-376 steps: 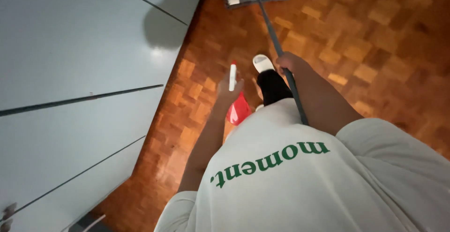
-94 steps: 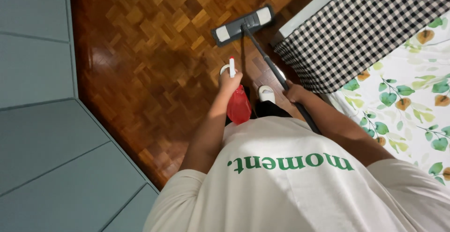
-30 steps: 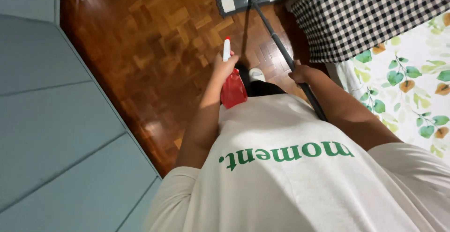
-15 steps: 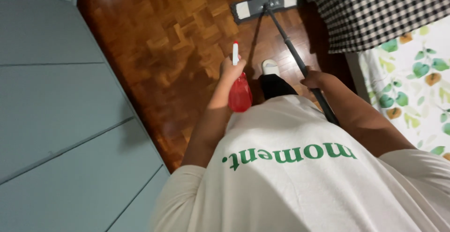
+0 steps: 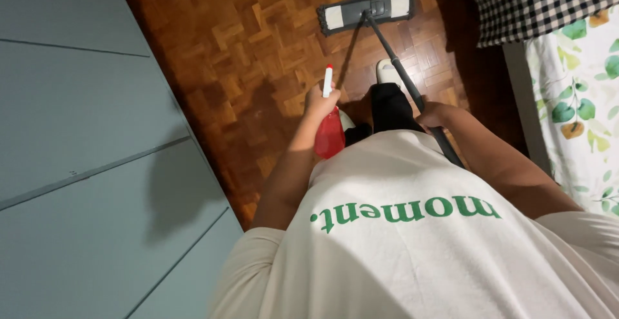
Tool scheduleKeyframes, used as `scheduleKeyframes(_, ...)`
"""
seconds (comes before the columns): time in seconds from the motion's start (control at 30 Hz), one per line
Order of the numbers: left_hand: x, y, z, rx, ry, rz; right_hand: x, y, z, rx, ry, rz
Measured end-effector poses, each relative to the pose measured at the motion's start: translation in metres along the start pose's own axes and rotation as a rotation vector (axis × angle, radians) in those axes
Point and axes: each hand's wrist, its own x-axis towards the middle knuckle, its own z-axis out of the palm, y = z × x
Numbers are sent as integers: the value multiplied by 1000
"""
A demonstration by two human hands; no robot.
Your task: Mop the parquet floor in a bedroom using a spray bottle and a flat mop.
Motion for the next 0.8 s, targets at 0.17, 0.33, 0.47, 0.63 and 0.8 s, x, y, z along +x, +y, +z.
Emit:
scheduleKeyframes(0.17,-18,-2,-4,-10,-14,38,11,-12,10,-163,48,-2)
scheduleKeyframes(0.33,-9,1,5,10,-6,5,95,4,-2,-445,174,-25)
scheduleKeyframes(0.47,1,10,17,-33,22,-11,78,-52,-45,-445,195,-91)
scheduleKeyframes(0.63,24,20,43,-233,91,-17,208,-77,-104,-555,250,-180)
scheduleKeyframes(0.8,63,-6,89,-534,173,54,140,-198,-165,-585,182,-190)
